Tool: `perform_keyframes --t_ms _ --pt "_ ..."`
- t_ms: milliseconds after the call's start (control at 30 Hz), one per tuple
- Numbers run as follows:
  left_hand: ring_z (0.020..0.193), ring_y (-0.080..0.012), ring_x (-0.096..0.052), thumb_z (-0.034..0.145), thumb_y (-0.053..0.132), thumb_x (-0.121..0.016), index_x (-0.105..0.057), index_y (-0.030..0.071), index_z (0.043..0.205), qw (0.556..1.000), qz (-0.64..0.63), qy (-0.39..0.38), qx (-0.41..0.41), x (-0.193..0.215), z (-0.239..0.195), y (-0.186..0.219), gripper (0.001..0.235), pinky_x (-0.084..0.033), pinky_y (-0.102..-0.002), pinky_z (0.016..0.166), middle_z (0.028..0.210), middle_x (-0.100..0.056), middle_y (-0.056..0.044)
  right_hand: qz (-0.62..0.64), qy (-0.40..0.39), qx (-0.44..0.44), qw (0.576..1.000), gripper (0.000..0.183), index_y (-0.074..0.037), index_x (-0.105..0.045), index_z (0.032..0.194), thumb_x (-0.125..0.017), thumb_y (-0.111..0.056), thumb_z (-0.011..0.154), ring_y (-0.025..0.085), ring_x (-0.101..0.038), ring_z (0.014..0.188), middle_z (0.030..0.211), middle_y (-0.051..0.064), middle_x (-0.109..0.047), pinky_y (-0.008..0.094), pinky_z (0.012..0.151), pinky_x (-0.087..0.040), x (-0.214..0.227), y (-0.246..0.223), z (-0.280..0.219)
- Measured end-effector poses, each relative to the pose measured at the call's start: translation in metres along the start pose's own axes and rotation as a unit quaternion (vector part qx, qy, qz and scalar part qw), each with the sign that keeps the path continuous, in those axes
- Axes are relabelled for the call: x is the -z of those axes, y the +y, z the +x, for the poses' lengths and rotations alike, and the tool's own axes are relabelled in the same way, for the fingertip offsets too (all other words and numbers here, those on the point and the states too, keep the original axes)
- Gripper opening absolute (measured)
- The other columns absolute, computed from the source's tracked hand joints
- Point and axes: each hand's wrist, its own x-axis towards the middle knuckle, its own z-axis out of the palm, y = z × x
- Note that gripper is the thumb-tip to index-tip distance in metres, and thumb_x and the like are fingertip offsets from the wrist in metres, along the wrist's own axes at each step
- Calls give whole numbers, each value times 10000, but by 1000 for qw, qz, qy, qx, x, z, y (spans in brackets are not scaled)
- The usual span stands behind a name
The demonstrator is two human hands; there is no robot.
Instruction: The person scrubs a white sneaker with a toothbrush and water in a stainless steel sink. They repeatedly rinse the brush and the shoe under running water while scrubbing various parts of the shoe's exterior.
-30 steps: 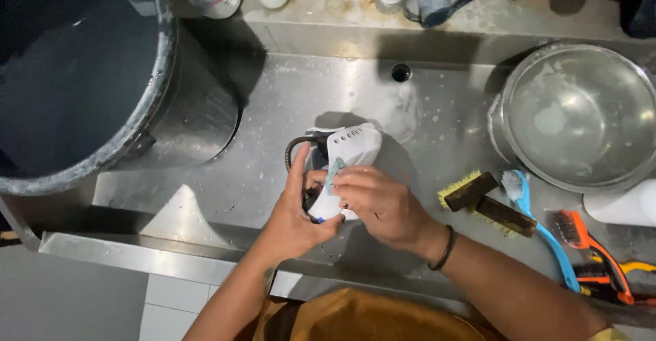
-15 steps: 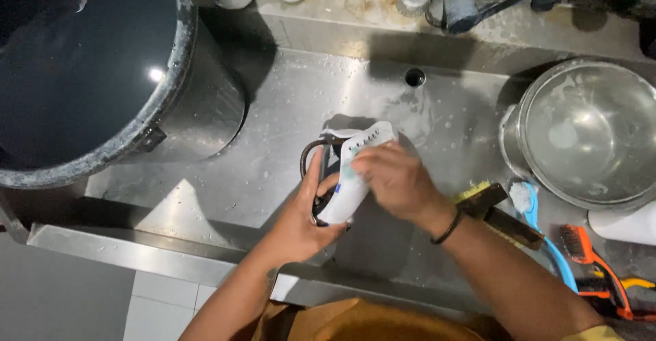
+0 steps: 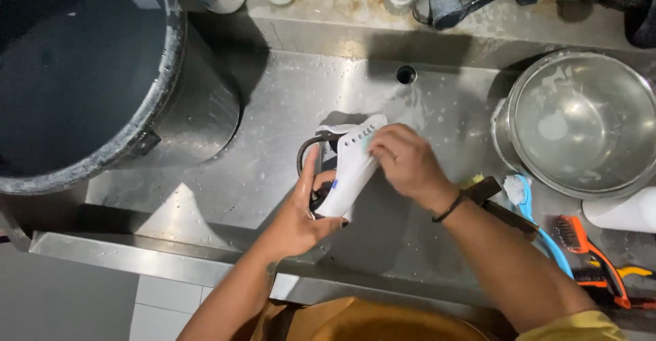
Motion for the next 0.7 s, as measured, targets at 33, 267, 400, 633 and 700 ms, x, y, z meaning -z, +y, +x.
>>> perform_keyframes --t_ms 33,267,400,633,700 --pt "1240 -325 -589 788 -14 -797 140 47 1620 999 -22 4 -29 2 2 -10 1254 -483 -479 1028 1445 -559 -222 24 7 -72 997 91 -107 -699 933 -624 -101 985 287 -710 889 921 45 -676 408 846 -558 1 18 -1" --pt "1249 -336 -570 895 206 -774 92 83 1640 997 67 -46 2 10 8 -27 1149 -449 -479 1042 1489 -537 -199 15 60 2 998 185 -84 -653 945 -512 -116 1060 357 -652 895 885 121 -614 464 852 -539 -18 34 -30" --pt "1372 -457 -424 1032 197 -506 -35 162 1664 976 189 -47 102 13 10 -2 788 -382 -551 1113 1548 -357 -248 2 51 -296 954 75 -127 -665 969 -613 -79 995 352 -680 895 857 80 -646 455 824 -533 55 38 -19" --pt "1189 -287 -615 1038 230 -432 -219 400 1584 936 246 -81 236 17 16 1 611 -483 -422 911 1474 -523 -49 -277 53 -425 860 133 -53 -667 1083 -572 -143 1063 541 -645 913 1034 270 -704 581 805 -483 183 149 -118" --pt "951 -295 -626 1049 221 -441 -235 347 1576 943 278 -91 159 13 15 -22 579 -485 -409 781 1166 -618 -70 -255 2 -434 864 149 -65 -674 1087 -553 -149 1062 454 -677 896 1015 187 -733 513 826 -487 187 156 -130"
